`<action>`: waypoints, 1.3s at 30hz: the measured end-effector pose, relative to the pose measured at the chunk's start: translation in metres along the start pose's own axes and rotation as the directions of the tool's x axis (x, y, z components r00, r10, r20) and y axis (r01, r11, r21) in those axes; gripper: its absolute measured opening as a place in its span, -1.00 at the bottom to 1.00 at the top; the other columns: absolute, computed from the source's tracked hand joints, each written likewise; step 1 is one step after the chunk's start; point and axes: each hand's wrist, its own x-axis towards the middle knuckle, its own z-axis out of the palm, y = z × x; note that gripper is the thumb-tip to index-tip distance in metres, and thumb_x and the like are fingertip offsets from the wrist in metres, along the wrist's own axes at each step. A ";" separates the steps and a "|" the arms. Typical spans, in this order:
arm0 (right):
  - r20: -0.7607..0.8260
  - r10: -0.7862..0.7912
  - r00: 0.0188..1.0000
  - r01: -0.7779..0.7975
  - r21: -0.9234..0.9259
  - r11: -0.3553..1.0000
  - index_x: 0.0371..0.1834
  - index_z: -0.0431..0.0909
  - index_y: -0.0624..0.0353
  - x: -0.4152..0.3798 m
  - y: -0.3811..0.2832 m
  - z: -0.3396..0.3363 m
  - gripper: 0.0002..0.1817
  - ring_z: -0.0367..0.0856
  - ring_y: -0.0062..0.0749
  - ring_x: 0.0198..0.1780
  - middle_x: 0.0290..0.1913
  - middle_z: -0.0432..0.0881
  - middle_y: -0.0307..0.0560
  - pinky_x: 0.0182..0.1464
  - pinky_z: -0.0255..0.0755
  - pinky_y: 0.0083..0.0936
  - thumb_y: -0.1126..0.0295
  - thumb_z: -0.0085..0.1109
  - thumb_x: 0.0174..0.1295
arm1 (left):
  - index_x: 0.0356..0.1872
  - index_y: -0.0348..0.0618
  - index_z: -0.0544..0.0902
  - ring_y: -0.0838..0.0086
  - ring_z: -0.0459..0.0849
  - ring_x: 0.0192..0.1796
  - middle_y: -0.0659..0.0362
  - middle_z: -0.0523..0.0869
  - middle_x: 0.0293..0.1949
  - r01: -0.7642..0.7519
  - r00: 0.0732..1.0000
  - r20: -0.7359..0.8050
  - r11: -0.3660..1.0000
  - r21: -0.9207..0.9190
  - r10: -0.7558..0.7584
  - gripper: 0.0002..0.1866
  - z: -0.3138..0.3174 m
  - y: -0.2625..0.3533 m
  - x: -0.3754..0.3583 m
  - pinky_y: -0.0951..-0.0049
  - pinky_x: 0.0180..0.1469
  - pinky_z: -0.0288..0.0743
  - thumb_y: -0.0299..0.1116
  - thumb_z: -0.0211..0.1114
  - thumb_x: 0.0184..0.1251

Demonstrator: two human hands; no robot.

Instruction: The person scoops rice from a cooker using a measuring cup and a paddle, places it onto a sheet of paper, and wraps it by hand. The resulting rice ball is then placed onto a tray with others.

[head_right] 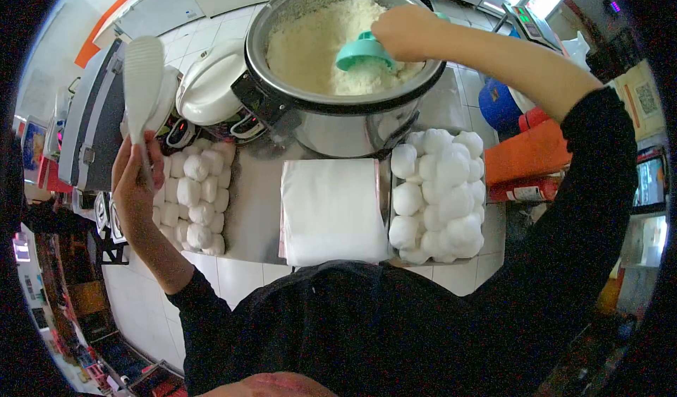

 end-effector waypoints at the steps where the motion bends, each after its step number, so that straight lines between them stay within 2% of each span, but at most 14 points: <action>1: 0.104 -0.008 0.995 0.003 0.048 0.999 -0.20 0.45 0.27 0.001 0.002 -0.003 -0.75 0.59 0.00 -0.33 -0.46 0.57 0.13 -0.29 0.45 -0.16 0.37 -0.03 0.10 | 0.01 -0.41 0.43 0.71 0.24 -0.66 0.29 0.45 -0.56 -0.048 0.994 -0.091 0.998 0.050 0.053 -0.62 -0.005 -0.001 -0.010 0.72 -0.64 0.09 -0.26 -0.04 0.40; 4: 0.209 -0.054 0.976 0.012 0.193 0.981 -0.27 0.51 0.29 0.000 -0.002 0.008 -0.74 0.58 0.06 -0.27 -0.40 0.58 0.20 -0.22 0.44 -0.13 0.31 -0.01 0.12 | 0.03 -0.41 0.42 0.75 0.16 -0.68 0.32 0.38 -0.59 0.010 1.000 -0.001 0.983 -0.185 -0.010 -0.63 -0.034 -0.008 -0.038 0.75 -0.68 0.01 -0.27 -0.05 0.40; 9: 0.143 -0.072 0.987 0.028 0.284 0.958 -0.32 0.55 0.29 -0.010 -0.022 -0.023 -0.71 0.57 0.07 -0.21 -0.36 0.59 0.24 -0.13 0.41 -0.13 0.26 -0.04 0.18 | 0.10 -0.35 0.38 0.77 0.09 -0.71 0.33 0.33 -0.61 0.069 0.997 -0.003 0.979 -0.193 -0.071 -0.62 -0.027 -0.013 -0.045 0.74 -0.71 -0.05 -0.29 -0.04 0.39; 12: 0.140 -0.127 0.982 0.091 0.236 0.968 -0.18 0.52 0.20 -0.006 -0.011 -0.027 -0.72 0.51 0.15 -0.25 -0.38 0.56 0.25 -0.15 0.36 -0.08 0.25 -0.07 0.22 | 0.04 -0.34 0.42 0.79 0.13 -0.70 0.29 0.36 -0.57 0.063 0.997 0.051 0.988 -0.143 -0.056 -0.65 -0.012 -0.007 -0.045 0.76 -0.70 -0.07 -0.30 -0.09 0.38; 15: 0.030 -0.262 0.965 0.245 0.267 0.932 -0.30 0.54 0.28 0.005 0.013 -0.018 -0.71 0.58 -0.01 -0.39 -0.40 0.60 0.13 -0.30 0.43 -0.18 0.26 -0.06 0.21 | 0.04 -0.33 0.40 0.79 0.19 -0.70 0.27 0.41 -0.53 0.083 0.997 0.002 0.989 -0.126 -0.083 -0.65 0.000 -0.007 -0.041 0.78 -0.70 -0.01 -0.29 -0.11 0.38; 17: 0.436 -0.169 0.884 -0.144 0.598 0.789 -0.28 0.51 0.27 0.015 0.027 -0.012 -0.74 0.46 -0.36 -0.65 -0.54 0.51 -0.07 -0.59 0.36 -0.35 0.27 -0.05 0.23 | 0.03 -0.31 0.40 0.78 0.18 -0.71 0.28 0.41 -0.52 0.138 0.987 0.111 0.965 -0.221 -0.116 -0.64 0.006 -0.013 -0.030 0.77 -0.72 0.00 -0.27 -0.10 0.37; 18: 0.429 -0.161 0.889 -0.140 0.589 0.796 -0.28 0.51 0.27 0.016 0.032 -0.007 -0.74 0.46 -0.36 -0.65 -0.54 0.51 -0.07 -0.59 0.36 -0.35 0.27 -0.05 0.23 | 0.02 -0.27 0.41 0.79 0.14 -0.71 0.32 0.36 -0.55 0.244 0.966 0.151 0.926 -0.288 -0.208 -0.65 0.010 -0.021 -0.022 0.76 -0.72 -0.04 -0.25 -0.08 0.36; 20: 0.463 -0.083 0.883 -0.415 0.850 0.323 -0.25 0.48 0.20 0.013 0.038 0.004 -0.77 0.24 -0.66 -0.74 -0.60 0.36 -0.26 -0.74 0.19 -0.58 0.26 -0.04 0.26 | 0.00 -0.23 0.44 0.80 0.10 -0.71 0.37 0.30 -0.60 0.360 0.920 0.284 0.867 -0.346 -0.269 -0.65 0.035 -0.030 -0.001 0.75 -0.72 -0.08 -0.19 -0.06 0.37; 22: 0.469 -0.032 0.883 -0.446 0.857 0.257 -0.20 0.43 0.14 0.008 0.029 -0.002 -0.75 0.17 -0.72 -0.74 -0.60 0.30 -0.32 -0.73 0.14 -0.64 0.20 -0.08 0.30 | -0.11 -0.21 0.46 0.79 0.09 -0.71 0.41 0.25 -0.63 0.406 0.891 0.334 0.869 -0.282 -0.308 -0.66 0.071 -0.023 0.017 0.73 -0.72 -0.10 -0.14 -0.05 0.39; 25: 0.415 -0.035 0.909 -0.414 0.891 -0.186 -0.14 0.39 0.15 0.006 0.017 0.006 -0.70 0.17 -0.74 -0.72 -0.57 0.31 -0.31 -0.72 0.10 -0.66 0.13 -0.07 0.31 | -0.28 -0.16 0.46 0.77 0.06 -0.71 0.43 0.20 -0.66 0.469 0.802 0.513 0.853 -0.227 -0.305 -0.67 0.118 -0.026 0.043 0.70 -0.73 -0.12 -0.09 -0.07 0.41; 29: 0.458 0.104 0.883 -0.441 0.884 -0.155 -0.08 0.37 0.13 0.003 0.000 -0.011 -0.68 0.15 -0.80 -0.74 -0.59 0.29 -0.36 -0.74 0.05 -0.74 0.12 -0.04 0.32 | -0.37 -0.10 0.44 0.77 0.05 -0.72 0.45 0.18 -0.68 0.539 0.705 0.591 0.837 -0.090 -0.391 -0.67 0.160 -0.033 0.064 0.68 -0.74 -0.14 -0.07 -0.07 0.41; 34: 0.405 0.207 0.891 -0.396 0.914 -0.086 -0.05 0.39 0.23 -0.001 -0.004 0.004 -0.61 0.14 -0.79 -0.75 -0.62 0.27 -0.36 -0.74 0.06 -0.73 0.11 -0.05 0.31 | -0.38 -0.05 0.42 0.76 0.03 -0.73 0.48 0.18 -0.68 0.570 0.678 0.608 0.818 -0.080 -0.413 -0.71 0.173 -0.035 0.076 0.66 -0.74 -0.15 -0.07 -0.04 0.40; 36: 0.320 0.291 0.902 -0.348 0.936 0.050 -0.07 0.42 0.29 -0.003 -0.009 0.010 -0.61 0.16 -0.76 -0.76 -0.64 0.26 -0.36 -0.74 0.08 -0.71 0.14 -0.07 0.31 | -0.38 -0.04 0.42 0.76 0.04 -0.72 0.48 0.18 -0.67 0.590 0.680 0.586 0.803 -0.082 -0.440 -0.71 0.180 -0.034 0.078 0.65 -0.74 -0.15 -0.07 -0.05 0.40; 39: 0.312 0.316 0.896 -0.357 0.929 0.097 -0.09 0.44 0.31 -0.007 -0.015 0.012 -0.62 0.17 -0.73 -0.76 -0.66 0.26 -0.36 -0.75 0.10 -0.68 0.17 -0.09 0.31 | -0.39 -0.02 0.40 0.78 0.02 -0.71 0.48 0.17 -0.66 0.631 0.656 0.598 0.769 -0.098 -0.462 -0.72 0.184 -0.034 0.083 0.70 -0.73 -0.17 -0.07 -0.08 0.41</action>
